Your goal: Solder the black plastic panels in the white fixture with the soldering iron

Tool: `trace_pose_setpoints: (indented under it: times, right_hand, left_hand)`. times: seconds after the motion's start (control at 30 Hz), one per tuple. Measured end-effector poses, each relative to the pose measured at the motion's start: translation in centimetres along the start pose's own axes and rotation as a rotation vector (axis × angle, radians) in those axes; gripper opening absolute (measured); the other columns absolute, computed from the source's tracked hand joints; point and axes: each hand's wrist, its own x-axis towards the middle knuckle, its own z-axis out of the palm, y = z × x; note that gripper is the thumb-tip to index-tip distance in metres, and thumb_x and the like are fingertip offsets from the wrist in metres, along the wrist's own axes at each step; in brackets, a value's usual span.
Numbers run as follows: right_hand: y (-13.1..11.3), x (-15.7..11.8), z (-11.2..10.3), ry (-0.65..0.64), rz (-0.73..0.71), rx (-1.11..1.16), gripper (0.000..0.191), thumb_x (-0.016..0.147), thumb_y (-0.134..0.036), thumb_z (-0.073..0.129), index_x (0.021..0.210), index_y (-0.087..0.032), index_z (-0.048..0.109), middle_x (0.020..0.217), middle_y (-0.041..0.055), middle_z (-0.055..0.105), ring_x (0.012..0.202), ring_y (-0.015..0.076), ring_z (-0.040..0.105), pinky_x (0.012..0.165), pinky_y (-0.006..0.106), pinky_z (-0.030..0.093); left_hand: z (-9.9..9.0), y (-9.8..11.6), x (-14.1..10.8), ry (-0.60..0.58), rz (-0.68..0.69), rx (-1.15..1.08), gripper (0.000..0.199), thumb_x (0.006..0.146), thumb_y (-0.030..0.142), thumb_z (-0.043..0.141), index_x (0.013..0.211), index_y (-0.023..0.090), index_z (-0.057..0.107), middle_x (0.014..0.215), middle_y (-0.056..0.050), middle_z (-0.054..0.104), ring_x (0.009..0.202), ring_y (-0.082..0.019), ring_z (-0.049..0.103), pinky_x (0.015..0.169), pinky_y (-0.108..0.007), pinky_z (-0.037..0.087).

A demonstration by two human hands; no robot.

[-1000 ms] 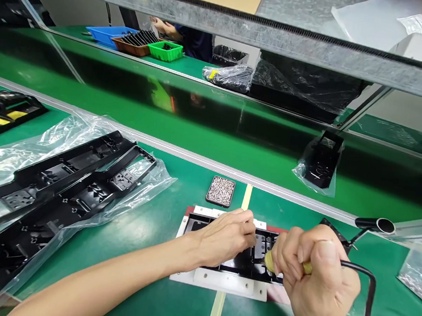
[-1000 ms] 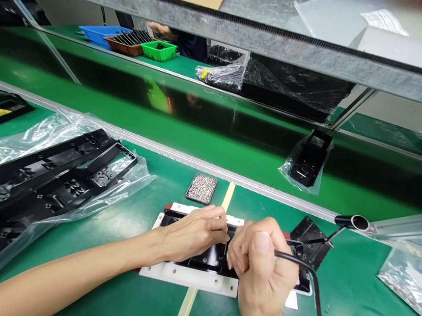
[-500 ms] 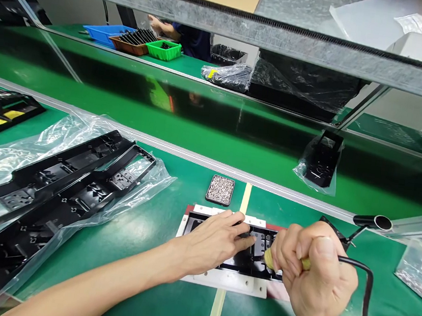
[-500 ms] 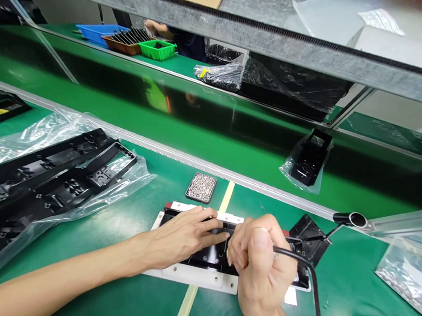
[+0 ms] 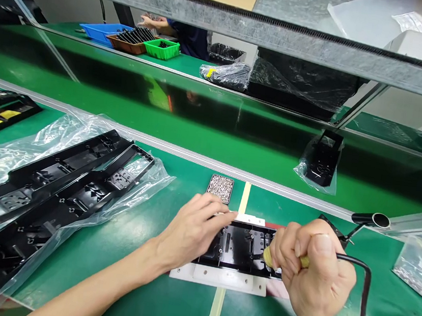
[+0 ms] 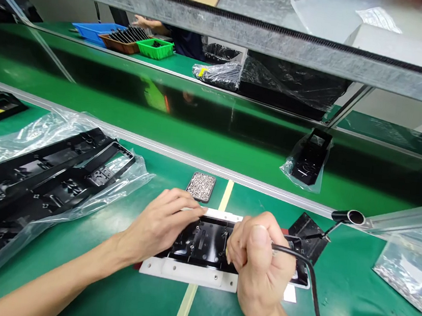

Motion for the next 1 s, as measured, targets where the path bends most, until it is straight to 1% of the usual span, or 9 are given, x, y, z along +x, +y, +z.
trace_pose_setpoints:
  times: [0.07, 0.13, 0.2, 0.27, 0.47, 0.67, 0.8, 1.0]
  right_hand:
    - [0.0, 0.0, 0.0, 0.000, 0.005, -0.003, 0.039, 0.105, -0.038, 0.051, 0.070, -0.022, 0.048, 0.052, -0.0061, 0.036, 0.044, 0.0093, 0.034, 0.040, 0.022, 0.032]
    - [0.0, 0.0, -0.1, -0.004, 0.015, -0.006, 0.039, 0.105, -0.039, 0.052, 0.070, -0.022, 0.047, 0.053, -0.0061, 0.036, 0.045, 0.0093, 0.034, 0.040, 0.022, 0.032]
    - [0.0, 0.1, -0.2, -0.007, 0.024, -0.012, 0.039, 0.105, -0.040, 0.052, 0.071, -0.022, 0.047, 0.053, -0.0060, 0.037, 0.045, 0.0094, 0.035, 0.041, 0.022, 0.033]
    - [0.1, 0.1, -0.3, -0.007, 0.023, -0.015, 0.039, 0.106, -0.039, 0.050, 0.071, -0.022, 0.047, 0.054, -0.0059, 0.037, 0.045, 0.0094, 0.035, 0.041, 0.022, 0.034]
    - [0.1, 0.3, -0.5, -0.005, 0.026, 0.010, 0.041, 0.107, -0.039, 0.048, 0.070, -0.021, 0.046, 0.054, -0.0056, 0.037, 0.045, 0.0090, 0.034, 0.040, 0.022, 0.033]
    - [0.4, 0.3, -0.5, -0.021, 0.014, 0.028, 0.040, 0.107, -0.037, 0.047, 0.071, -0.021, 0.045, 0.053, -0.0053, 0.038, 0.045, 0.0088, 0.034, 0.040, 0.021, 0.033]
    - [0.3, 0.1, -0.4, -0.005, 0.009, 0.020, 0.041, 0.107, -0.037, 0.048, 0.070, -0.021, 0.044, 0.053, -0.0056, 0.038, 0.045, 0.0083, 0.034, 0.040, 0.021, 0.032]
    - [0.3, 0.0, -0.2, -0.006, -0.008, 0.008, 0.040, 0.107, -0.037, 0.048, 0.071, -0.021, 0.045, 0.054, -0.0060, 0.038, 0.045, 0.0080, 0.033, 0.040, 0.021, 0.031]
  left_hand:
    - [-0.1, -0.9, -0.9, 0.153, -0.065, -0.070, 0.029, 0.104, 0.012, 0.055, 0.129, 0.023, 0.065, 0.110, -0.007, 0.074, 0.103, -0.023, 0.062, 0.087, -0.041, 0.049]
    - [0.0, -1.7, -1.8, 0.276, -0.120, -0.135, 0.027, 0.103, 0.012, 0.058, 0.125, 0.024, 0.068, 0.105, -0.005, 0.075, 0.097, -0.021, 0.064, 0.088, -0.041, 0.052]
    - [0.3, -2.4, -2.5, 0.359, -0.159, -0.186, 0.026, 0.101, 0.011, 0.060, 0.122, 0.024, 0.071, 0.099, -0.004, 0.075, 0.092, -0.020, 0.065, 0.085, -0.040, 0.053]
    - [0.6, -2.8, -3.1, 0.398, -0.175, -0.221, 0.027, 0.100, 0.009, 0.062, 0.120, 0.024, 0.072, 0.093, -0.003, 0.074, 0.088, -0.019, 0.064, 0.082, -0.038, 0.053]
    - [1.4, -3.3, -4.2, 0.415, -0.117, -0.264, 0.034, 0.095, 0.001, 0.064, 0.122, 0.020, 0.072, 0.089, -0.004, 0.071, 0.086, -0.017, 0.061, 0.080, -0.036, 0.051]
    - [2.1, -3.4, -4.5, 0.413, -0.067, -0.270, 0.037, 0.092, -0.003, 0.066, 0.122, 0.018, 0.072, 0.085, -0.004, 0.069, 0.084, -0.018, 0.060, 0.077, -0.035, 0.050]
    - [2.2, -3.3, -4.5, 0.406, -0.046, -0.267, 0.037, 0.091, -0.003, 0.067, 0.122, 0.018, 0.072, 0.086, -0.004, 0.070, 0.083, -0.018, 0.061, 0.077, -0.036, 0.051]
    - [2.1, -3.2, -4.3, 0.411, -0.043, -0.235, 0.038, 0.091, -0.003, 0.067, 0.123, 0.018, 0.072, 0.079, -0.003, 0.066, 0.079, -0.017, 0.060, 0.073, -0.035, 0.050]
